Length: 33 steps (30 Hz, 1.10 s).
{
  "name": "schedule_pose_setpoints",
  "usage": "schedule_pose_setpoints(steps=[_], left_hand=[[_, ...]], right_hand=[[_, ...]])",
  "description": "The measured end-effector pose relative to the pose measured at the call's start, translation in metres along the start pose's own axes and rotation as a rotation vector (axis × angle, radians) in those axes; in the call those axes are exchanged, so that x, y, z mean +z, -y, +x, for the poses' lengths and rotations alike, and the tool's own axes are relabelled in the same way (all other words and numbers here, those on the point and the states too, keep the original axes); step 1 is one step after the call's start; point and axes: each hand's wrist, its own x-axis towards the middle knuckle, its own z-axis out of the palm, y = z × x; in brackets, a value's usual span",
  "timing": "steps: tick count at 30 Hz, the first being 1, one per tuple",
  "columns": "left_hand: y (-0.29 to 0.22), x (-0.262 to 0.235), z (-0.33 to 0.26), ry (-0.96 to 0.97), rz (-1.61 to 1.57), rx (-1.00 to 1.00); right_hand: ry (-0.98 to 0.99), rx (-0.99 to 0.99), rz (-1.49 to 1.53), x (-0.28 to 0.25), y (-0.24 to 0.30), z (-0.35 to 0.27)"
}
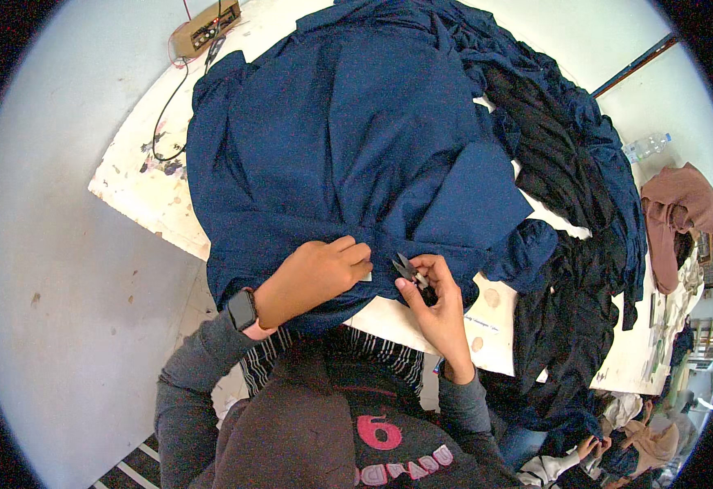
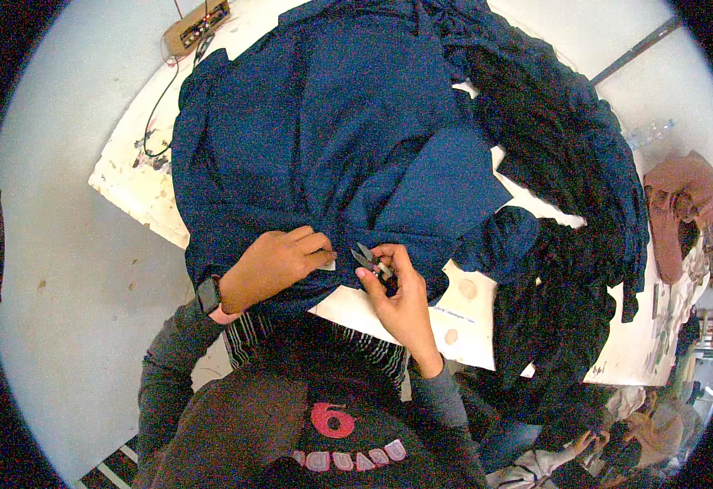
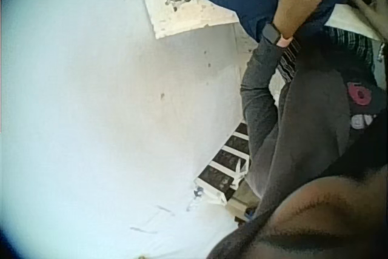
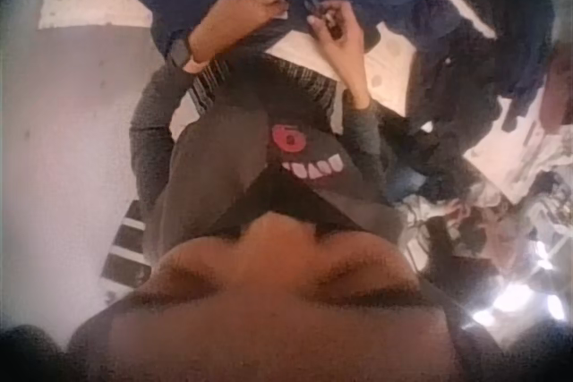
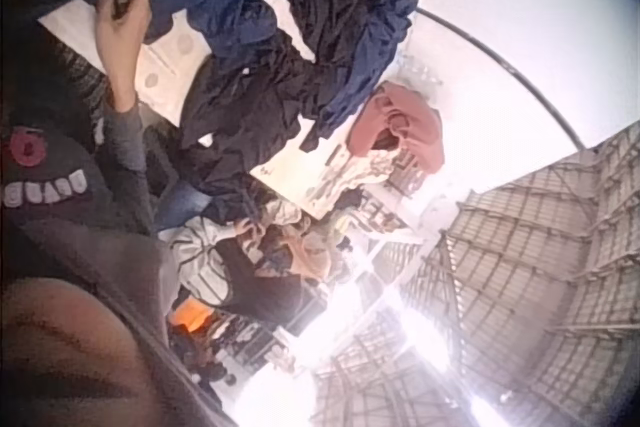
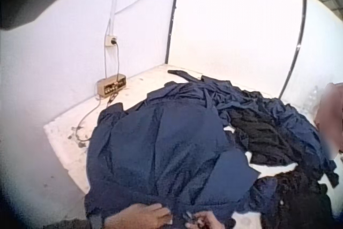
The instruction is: The person uses small scissors to trim loose threads and tags from a maroon shirt and then from a navy blue shirt on a worktable. The person repeatedly lifts, turns, and repositions the garments to access different edges while cutting small fabric pieces.
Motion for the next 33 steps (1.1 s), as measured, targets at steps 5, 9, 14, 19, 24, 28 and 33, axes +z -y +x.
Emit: schedule_pose_setpoints(steps=[5, 9, 14, 19, 24, 28, 33], left_hand=[[0.019, 0.015, 0.003, -0.066, -0.055, 0.057], [0.021, 0.021, 0.000, -0.168, -0.128, 0.033], [0.019, 0.019, -0.006, -0.168, -0.202, -0.033], [0.016, 0.021, -0.004, -0.233, -0.141, -0.004], [0.019, 0.023, -0.005, -0.242, -0.128, -0.057], [0.033, 0.006, -0.014, -0.397, -0.019, -0.303], [0.025, -0.023, -0.036, -0.484, -0.167, -0.530]], right_hand=[[0.026, -0.020, -0.032, -0.003, 0.005, 0.001], [0.171, 0.018, -0.306, -0.008, 0.022, 0.008], [0.250, -0.015, -0.604, -0.001, 0.036, 0.024], [0.268, -0.069, -0.743, 0.007, 0.036, 0.030], [0.268, -0.094, -0.809, 0.014, 0.031, 0.029], [0.226, -0.050, -0.663, 0.010, 0.024, 0.027], [0.165, -0.076, -0.604, 0.010, 0.017, 0.022]])
